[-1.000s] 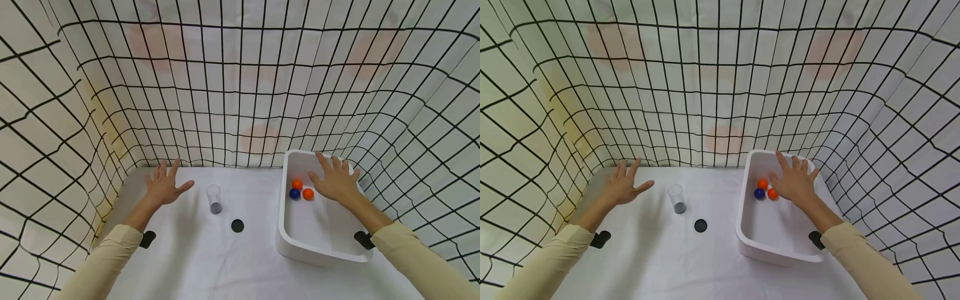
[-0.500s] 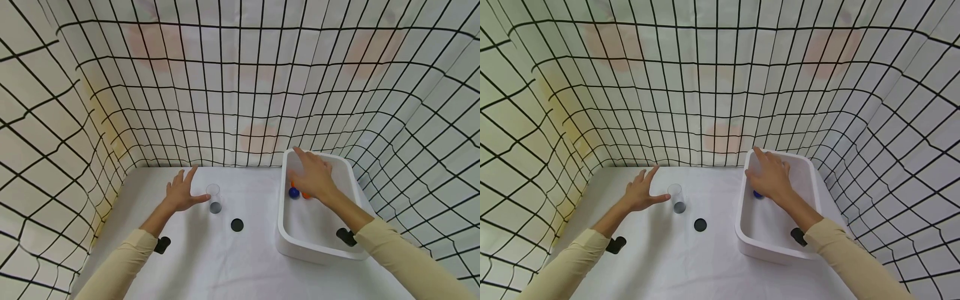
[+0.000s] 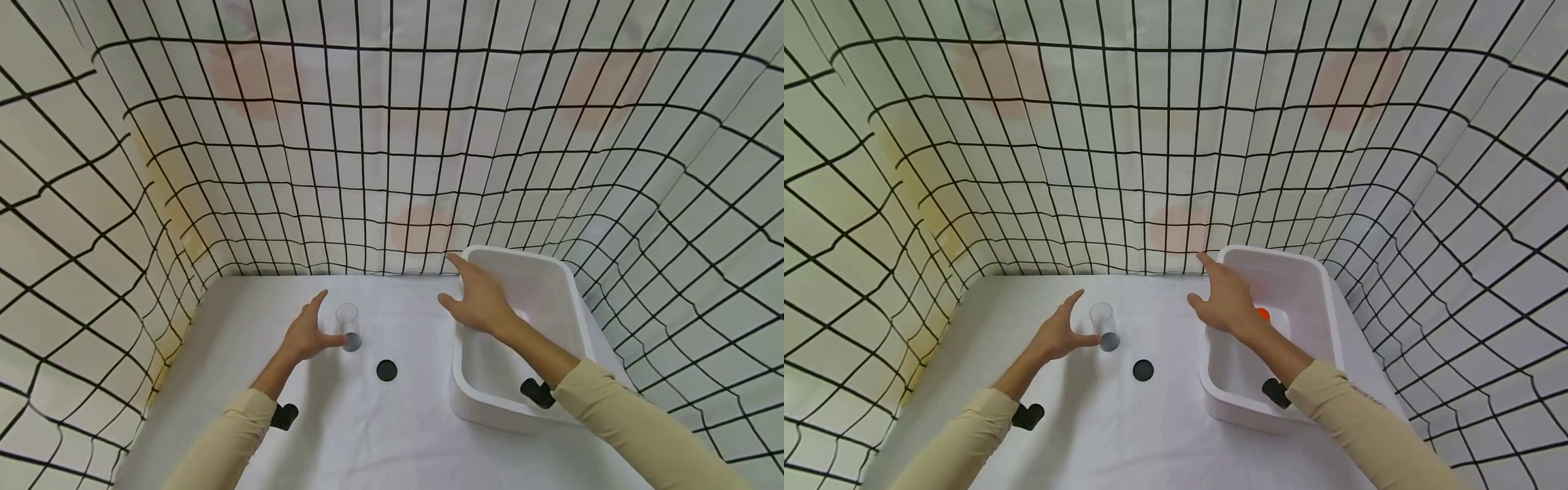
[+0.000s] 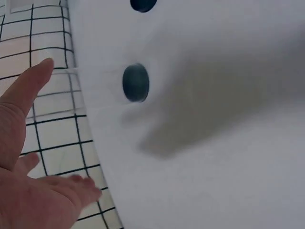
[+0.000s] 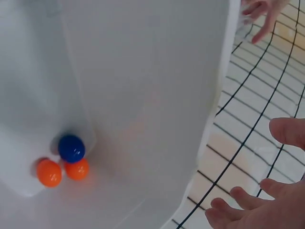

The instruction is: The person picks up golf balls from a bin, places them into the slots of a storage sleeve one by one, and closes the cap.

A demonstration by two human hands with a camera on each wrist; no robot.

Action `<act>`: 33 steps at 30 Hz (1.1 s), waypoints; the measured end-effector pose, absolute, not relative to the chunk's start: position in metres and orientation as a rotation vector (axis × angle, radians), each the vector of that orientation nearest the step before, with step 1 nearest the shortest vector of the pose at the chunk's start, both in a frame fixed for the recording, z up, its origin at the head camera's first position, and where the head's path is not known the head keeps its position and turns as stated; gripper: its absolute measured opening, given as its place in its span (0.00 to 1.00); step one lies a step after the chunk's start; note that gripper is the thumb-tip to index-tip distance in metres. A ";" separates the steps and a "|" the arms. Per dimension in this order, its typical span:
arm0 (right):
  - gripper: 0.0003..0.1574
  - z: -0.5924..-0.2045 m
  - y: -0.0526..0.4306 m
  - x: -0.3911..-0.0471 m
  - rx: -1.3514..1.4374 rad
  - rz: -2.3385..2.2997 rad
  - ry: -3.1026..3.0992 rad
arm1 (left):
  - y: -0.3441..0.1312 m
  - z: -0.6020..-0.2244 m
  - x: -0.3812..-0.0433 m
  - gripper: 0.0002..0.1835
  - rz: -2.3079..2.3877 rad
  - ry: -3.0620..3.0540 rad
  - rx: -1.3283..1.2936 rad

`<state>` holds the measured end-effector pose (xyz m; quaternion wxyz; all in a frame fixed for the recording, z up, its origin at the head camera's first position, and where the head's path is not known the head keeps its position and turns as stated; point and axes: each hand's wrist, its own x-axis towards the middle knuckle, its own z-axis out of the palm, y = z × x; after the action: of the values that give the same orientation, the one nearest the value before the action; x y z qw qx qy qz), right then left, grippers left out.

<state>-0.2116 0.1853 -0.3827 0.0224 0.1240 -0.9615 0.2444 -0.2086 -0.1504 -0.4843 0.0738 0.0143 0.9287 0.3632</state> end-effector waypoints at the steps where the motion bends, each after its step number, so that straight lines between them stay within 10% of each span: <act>1: 0.49 -0.383 0.183 -0.211 0.391 0.773 -2.985 | -0.149 -0.487 -0.208 0.60 1.119 2.776 0.023; 33: 0.47 -0.402 0.150 -0.201 0.418 0.989 -3.072 | -0.121 -0.523 -0.210 0.26 1.484 2.779 -0.171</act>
<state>-0.2013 0.1500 -0.4015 -0.0564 0.1281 -0.9426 0.3033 -0.2098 -0.1208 -0.5227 -0.0070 -0.0541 0.8808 0.4704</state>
